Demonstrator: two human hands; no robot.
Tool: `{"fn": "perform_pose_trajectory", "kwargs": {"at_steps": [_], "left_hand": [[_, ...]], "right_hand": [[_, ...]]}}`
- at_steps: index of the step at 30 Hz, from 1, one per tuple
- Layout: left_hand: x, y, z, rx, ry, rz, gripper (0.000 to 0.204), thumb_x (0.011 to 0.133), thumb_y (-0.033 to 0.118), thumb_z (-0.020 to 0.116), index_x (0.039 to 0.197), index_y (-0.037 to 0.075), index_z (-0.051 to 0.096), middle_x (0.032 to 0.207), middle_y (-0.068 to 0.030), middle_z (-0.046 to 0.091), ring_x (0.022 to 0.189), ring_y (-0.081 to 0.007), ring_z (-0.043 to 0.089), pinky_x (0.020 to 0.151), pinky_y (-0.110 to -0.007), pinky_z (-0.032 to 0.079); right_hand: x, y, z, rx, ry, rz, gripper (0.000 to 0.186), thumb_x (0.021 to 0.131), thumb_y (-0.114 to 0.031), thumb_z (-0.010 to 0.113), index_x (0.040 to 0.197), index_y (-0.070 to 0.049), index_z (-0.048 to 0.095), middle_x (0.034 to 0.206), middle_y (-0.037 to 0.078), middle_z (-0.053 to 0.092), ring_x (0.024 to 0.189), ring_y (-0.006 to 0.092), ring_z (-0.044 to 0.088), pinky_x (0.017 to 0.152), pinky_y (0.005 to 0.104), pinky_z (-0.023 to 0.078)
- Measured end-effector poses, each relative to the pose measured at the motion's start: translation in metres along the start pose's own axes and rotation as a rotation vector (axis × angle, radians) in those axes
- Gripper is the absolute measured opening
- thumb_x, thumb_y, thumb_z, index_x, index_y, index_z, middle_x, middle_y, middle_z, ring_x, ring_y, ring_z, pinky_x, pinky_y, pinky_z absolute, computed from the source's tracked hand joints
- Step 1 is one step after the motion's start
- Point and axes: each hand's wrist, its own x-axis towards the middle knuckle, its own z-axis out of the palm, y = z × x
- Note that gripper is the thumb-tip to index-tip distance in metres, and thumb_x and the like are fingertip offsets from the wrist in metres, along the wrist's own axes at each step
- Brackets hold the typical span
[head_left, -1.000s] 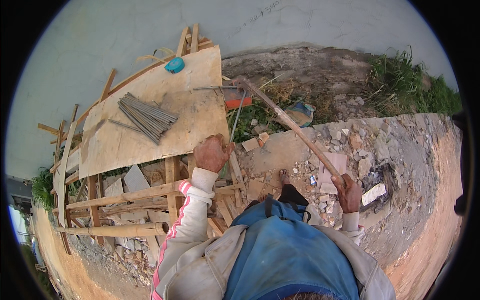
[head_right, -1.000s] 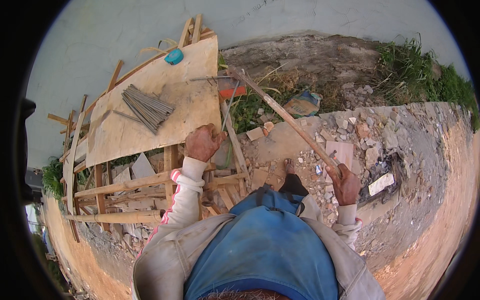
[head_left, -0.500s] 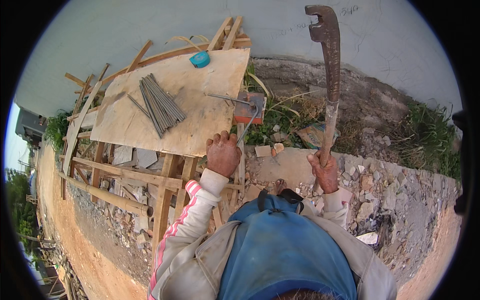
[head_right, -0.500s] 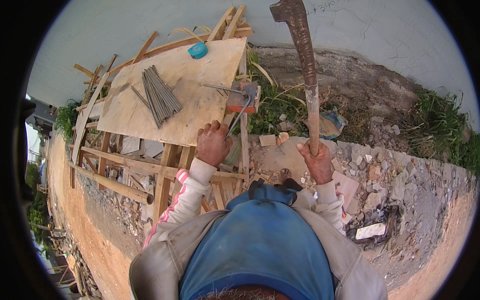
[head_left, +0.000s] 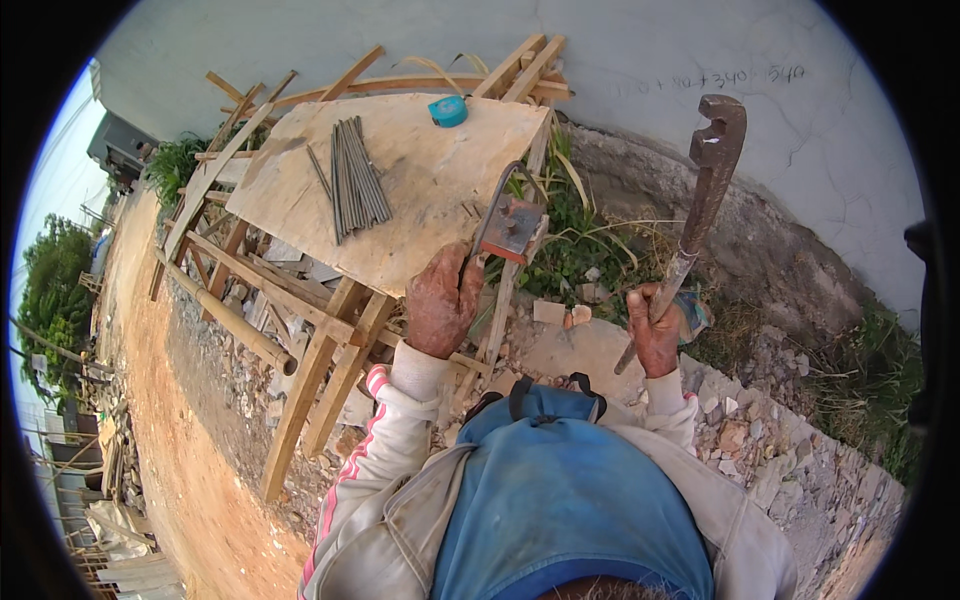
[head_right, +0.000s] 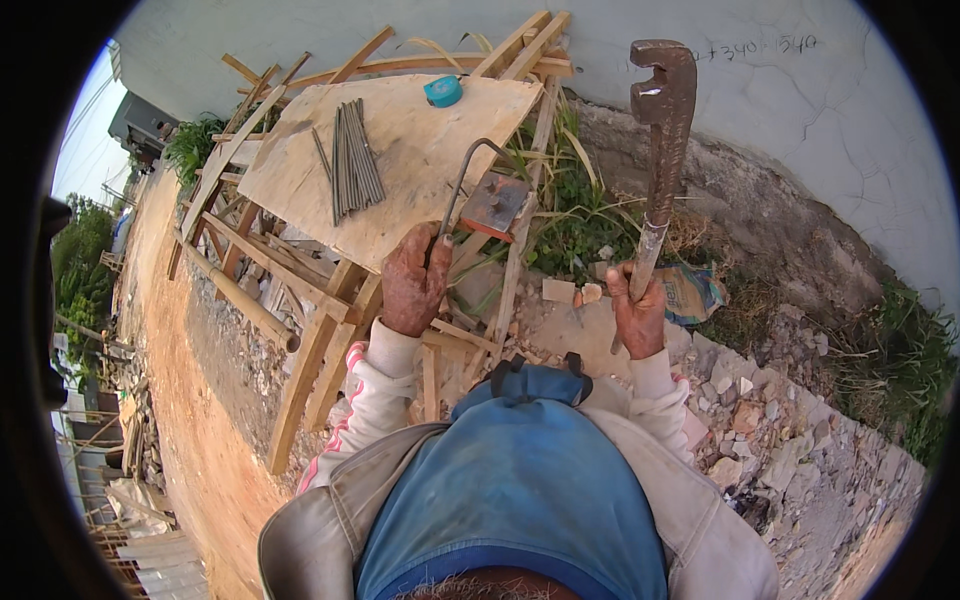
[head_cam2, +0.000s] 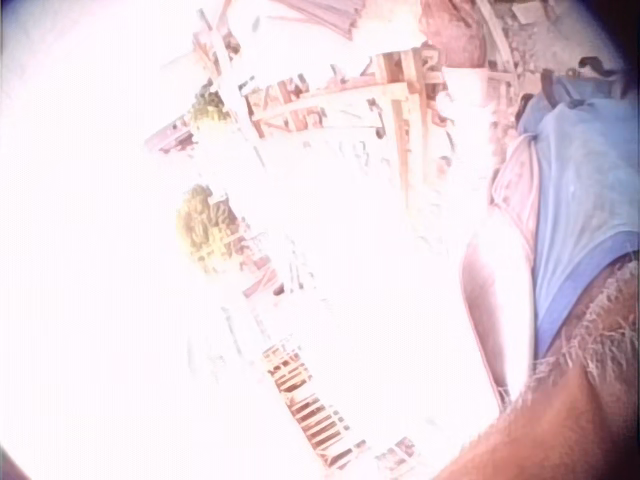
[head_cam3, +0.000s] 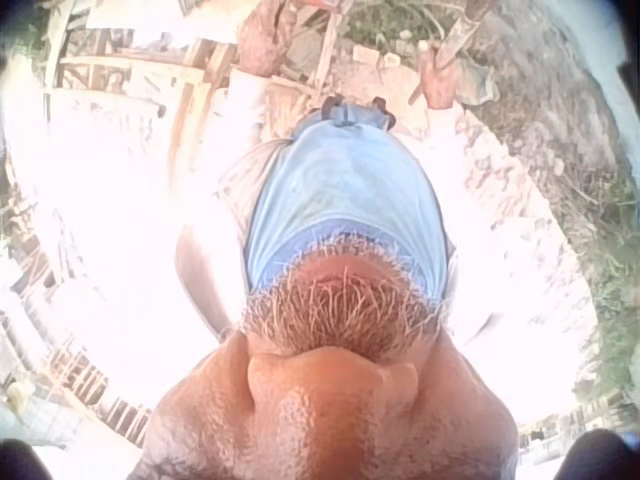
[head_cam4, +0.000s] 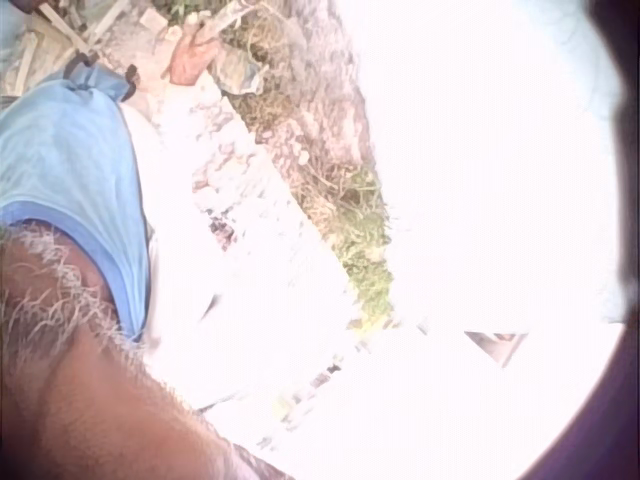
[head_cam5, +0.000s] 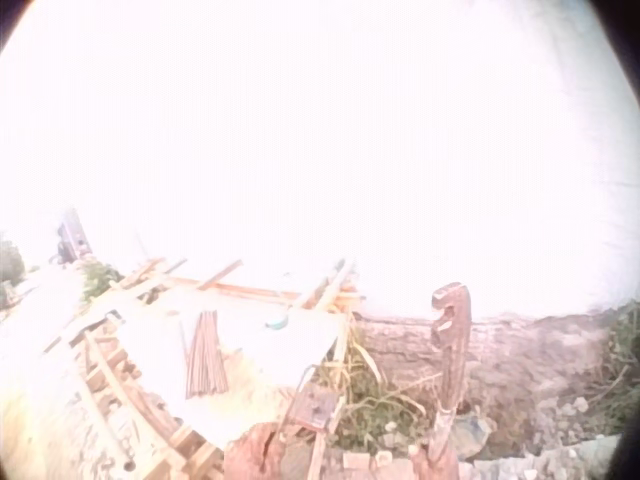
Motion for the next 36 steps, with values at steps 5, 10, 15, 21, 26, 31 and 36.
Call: {"fn": "perform_pose_trajectory", "kwargs": {"at_steps": [5,10,15,21,26,31,36], "left_hand": [[0.000,0.001,-0.012,-0.135,-0.119,-0.146,0.016,0.098,0.016,0.059,0.097,0.000,0.063,0.070,-0.0167,0.053,0.060,-0.0331,0.053,0.059,-0.040,0.044],[-0.015,-0.014,0.004,-0.266,-0.245,-0.275,0.024,0.104,0.020,0.052,0.102,0.000,0.066,0.066,0.0017,0.048,0.062,-0.0072,0.045,0.056,-0.027,0.040],[-0.021,-0.037,0.015,-0.130,-0.241,-0.244,0.020,0.100,0.019,0.056,0.101,0.001,0.064,0.070,-0.0157,0.054,0.064,-0.0311,0.054,0.061,-0.040,0.045],[-0.026,-0.049,0.014,0.332,-0.220,-0.298,0.025,0.097,0.029,0.060,0.112,0.008,0.059,0.086,-0.0214,0.069,0.082,-0.0420,0.068,0.069,-0.052,0.052],[-0.031,-0.060,0.004,0.354,-0.224,-0.266,0.027,0.094,0.030,0.064,0.110,0.008,0.060,0.086,-0.0218,0.068,0.081,-0.0424,0.067,0.069,-0.051,0.051],[-0.039,-0.075,-0.003,0.347,-0.242,-0.259,0.028,0.093,0.032,0.066,0.102,0.006,0.061,0.084,-0.0202,0.068,0.078,-0.0411,0.066,0.068,-0.049,0.051],[-0.040,-0.086,-0.006,0.334,-0.280,-0.259,0.028,0.092,0.032,0.067,0.093,0.005,0.059,0.082,-0.0188,0.067,0.075,-0.0403,0.066,0.066,-0.048,0.051]], "right_hand": [[0.043,-0.028,-0.015,-0.177,0.058,-0.226,0.030,0.096,-0.028,0.071,0.107,0.000,0.065,0.093,0.005,0.062,0.082,0.0132,0.062,0.074,0.0297,0.051],[0.070,-0.017,-0.007,-0.089,-0.210,-0.014,0.031,0.096,-0.027,0.070,0.114,-0.001,0.068,0.092,0.005,0.067,0.083,0.0132,0.062,0.077,0.0297,0.050],[0.080,-0.007,0.011,-0.046,-0.430,0.209,0.029,0.097,-0.029,0.069,0.099,0.000,0.066,0.073,0.003,0.063,0.065,0.0117,0.059,0.061,0.0312,0.048],[0.101,-0.017,0.032,-0.277,-0.540,0.160,0.027,0.096,-0.028,0.068,0.089,-0.002,0.065,0.061,0.000,0.056,0.052,0.0100,0.051,0.050,0.0304,0.042],[0.107,-0.015,0.051,-0.449,-0.516,0.063,0.031,0.093,-0.029,0.069,0.085,0.001,0.065,0.060,0.005,0.056,0.053,0.0152,0.053,0.054,0.0352,0.043],[0.100,-0.005,0.056,-0.499,-0.405,0.132,0.034,0.090,-0.031,0.070,0.087,0.003,0.067,0.062,0.013,0.059,0.058,0.0251,0.059,0.062,0.0416,0.047],[0.093,0.002,0.056,-0.487,-0.396,0.112,0.034,0.090,-0.031,0.070,0.087,0.004,0.068,0.063,0.013,0.059,0.058,0.0255,0.058,0.062,0.0412,0.047]]}}
